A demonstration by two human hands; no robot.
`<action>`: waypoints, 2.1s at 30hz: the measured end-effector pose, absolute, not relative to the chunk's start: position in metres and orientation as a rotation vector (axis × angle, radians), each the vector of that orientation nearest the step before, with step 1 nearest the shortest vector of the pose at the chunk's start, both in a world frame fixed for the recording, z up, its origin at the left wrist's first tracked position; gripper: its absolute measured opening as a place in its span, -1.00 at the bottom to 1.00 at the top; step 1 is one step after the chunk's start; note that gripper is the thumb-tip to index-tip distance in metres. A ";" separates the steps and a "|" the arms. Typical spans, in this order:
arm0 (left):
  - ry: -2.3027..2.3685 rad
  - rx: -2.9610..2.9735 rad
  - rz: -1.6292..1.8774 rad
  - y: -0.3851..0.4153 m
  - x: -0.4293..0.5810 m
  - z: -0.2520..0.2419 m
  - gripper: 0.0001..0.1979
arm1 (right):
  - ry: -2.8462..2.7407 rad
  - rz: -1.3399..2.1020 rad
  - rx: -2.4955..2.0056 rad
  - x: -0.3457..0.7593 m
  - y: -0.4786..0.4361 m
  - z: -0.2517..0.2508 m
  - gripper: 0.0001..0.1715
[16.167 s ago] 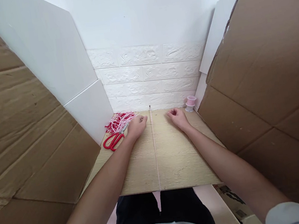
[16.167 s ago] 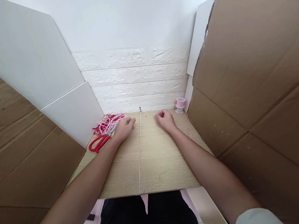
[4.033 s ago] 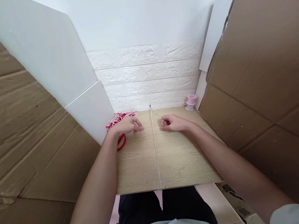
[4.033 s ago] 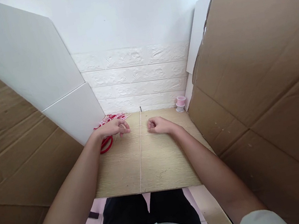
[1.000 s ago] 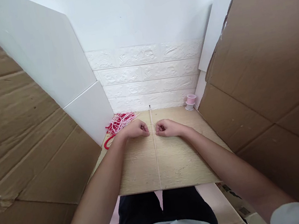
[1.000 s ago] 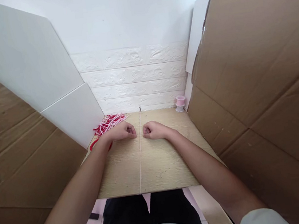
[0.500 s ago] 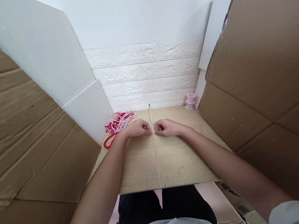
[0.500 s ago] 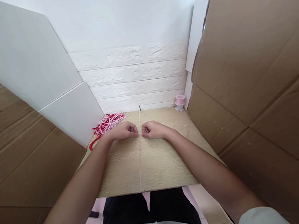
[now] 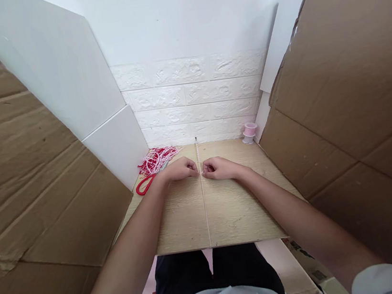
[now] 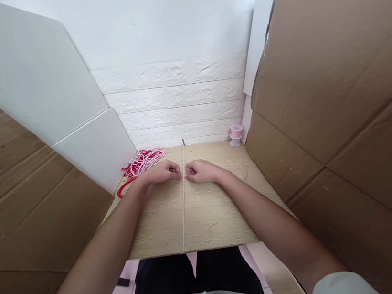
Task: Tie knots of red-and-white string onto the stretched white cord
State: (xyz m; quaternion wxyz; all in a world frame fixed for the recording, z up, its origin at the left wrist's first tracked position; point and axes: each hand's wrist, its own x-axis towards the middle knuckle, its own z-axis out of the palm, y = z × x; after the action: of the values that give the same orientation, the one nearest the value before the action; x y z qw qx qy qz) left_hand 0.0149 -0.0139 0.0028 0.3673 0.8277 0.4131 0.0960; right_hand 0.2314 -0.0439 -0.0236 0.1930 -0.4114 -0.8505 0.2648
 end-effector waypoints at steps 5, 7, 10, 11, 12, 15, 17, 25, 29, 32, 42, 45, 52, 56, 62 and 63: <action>1.076 2.134 0.256 -0.012 0.017 -0.003 -0.81 | -2.397 0.694 -1.174 0.229 -0.043 -0.026 -0.89; 1.091 2.147 0.266 -0.013 0.018 -0.003 -0.80 | -2.399 0.672 -1.176 0.229 -0.043 -0.027 -0.85; 1.111 2.157 0.270 -0.015 0.020 -0.003 -0.79 | -2.402 0.650 -1.194 0.228 -0.043 -0.028 -0.81; 1.118 2.160 0.269 -0.015 0.020 -0.003 -0.79 | -2.404 0.645 -1.201 0.228 -0.043 -0.028 -0.81; 1.124 2.163 0.267 -0.015 0.020 -0.003 -0.80 | -2.406 0.639 -1.206 0.228 -0.043 -0.027 -0.81; 1.141 2.169 0.270 -0.015 0.021 -0.003 -0.80 | -2.408 0.623 -1.212 0.227 -0.044 -0.027 -0.82; 1.149 2.168 0.275 -0.015 0.021 -0.004 -0.80 | -2.407 0.619 -1.213 0.227 -0.044 -0.027 -0.83; 1.128 2.183 0.251 -0.014 0.018 -0.004 -0.85 | -2.419 0.616 -1.199 0.227 -0.043 -0.027 -0.88; 1.104 2.190 0.260 -0.013 0.018 -0.004 -0.85 | -2.416 0.640 -1.174 0.229 -0.042 -0.028 -0.88; 1.097 2.183 0.276 -0.013 0.019 -0.004 -0.82 | -2.386 0.657 -1.192 0.229 -0.043 -0.028 -0.84; 1.098 2.158 0.269 -0.014 0.019 -0.005 -0.84 | -2.368 0.682 -1.190 0.229 -0.044 -0.027 -0.90; 1.115 2.169 0.272 -0.014 0.019 -0.005 -0.85 | -2.378 0.695 -1.172 0.229 -0.044 -0.026 -0.91; 1.142 2.198 0.281 -0.015 0.020 -0.005 -0.84 | -2.380 0.684 -1.181 0.230 -0.044 -0.027 -0.85; 1.173 2.223 0.288 -0.018 0.023 -0.004 -0.83 | -2.372 0.689 -1.193 0.229 -0.044 -0.027 -0.87; 1.213 2.268 0.303 -0.020 0.026 -0.005 -0.81 | -2.368 0.678 -1.183 0.228 -0.044 -0.028 -0.87; 1.221 2.275 0.310 -0.020 0.027 -0.005 -0.81 | -2.369 0.670 -1.183 0.228 -0.044 -0.028 -0.87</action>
State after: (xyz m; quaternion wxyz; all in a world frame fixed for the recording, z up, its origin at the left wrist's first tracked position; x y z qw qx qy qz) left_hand 0.0268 -0.0196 -0.0051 0.2671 0.8431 0.4524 0.1150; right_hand 0.2281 -0.0437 -0.0284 0.2038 -0.4240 -0.8491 0.2401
